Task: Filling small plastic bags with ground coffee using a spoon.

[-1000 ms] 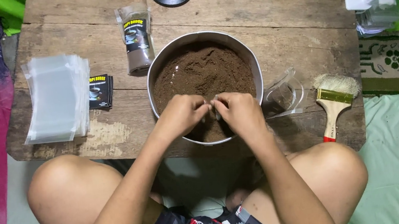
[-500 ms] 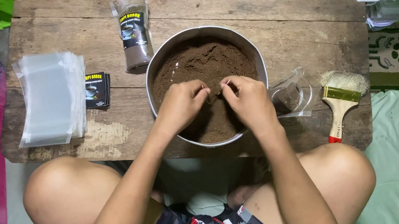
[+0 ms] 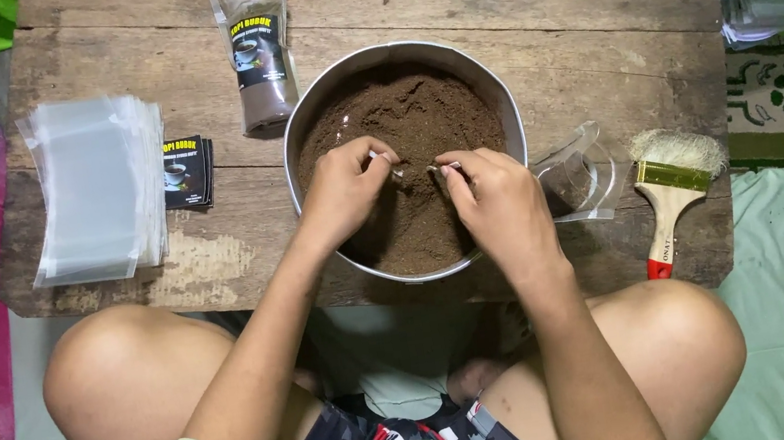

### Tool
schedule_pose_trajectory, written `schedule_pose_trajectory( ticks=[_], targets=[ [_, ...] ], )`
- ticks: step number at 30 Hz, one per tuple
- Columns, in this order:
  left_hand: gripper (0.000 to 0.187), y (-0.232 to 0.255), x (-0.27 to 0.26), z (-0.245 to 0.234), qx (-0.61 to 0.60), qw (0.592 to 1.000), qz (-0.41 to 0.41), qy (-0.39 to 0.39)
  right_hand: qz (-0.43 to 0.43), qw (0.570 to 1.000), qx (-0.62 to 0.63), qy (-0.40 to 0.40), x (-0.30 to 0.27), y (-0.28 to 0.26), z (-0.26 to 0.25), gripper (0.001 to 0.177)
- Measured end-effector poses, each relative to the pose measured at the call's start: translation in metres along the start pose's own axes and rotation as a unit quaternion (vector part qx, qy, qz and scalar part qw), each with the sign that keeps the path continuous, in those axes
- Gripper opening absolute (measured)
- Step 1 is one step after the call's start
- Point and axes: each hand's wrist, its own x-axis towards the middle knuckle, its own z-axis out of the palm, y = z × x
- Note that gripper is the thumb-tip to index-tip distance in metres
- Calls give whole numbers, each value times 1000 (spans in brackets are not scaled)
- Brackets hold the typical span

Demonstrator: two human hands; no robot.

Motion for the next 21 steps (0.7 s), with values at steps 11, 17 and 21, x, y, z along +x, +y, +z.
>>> schedule_pose_trajectory(
  ticks=[11,17,21],
  targets=[
    [17,-9,-5,4,-158,987,-6,-5,-25,996,79,17,-14,-26,-15,16],
    [16,-16,-2,4,-173,985,-13,3,-46,997,60,13,-18,-23,-15,15],
    [17,-20,0,3,-191,981,-22,10,-41,998,40,9,-20,-16,-16,14]
  ],
)
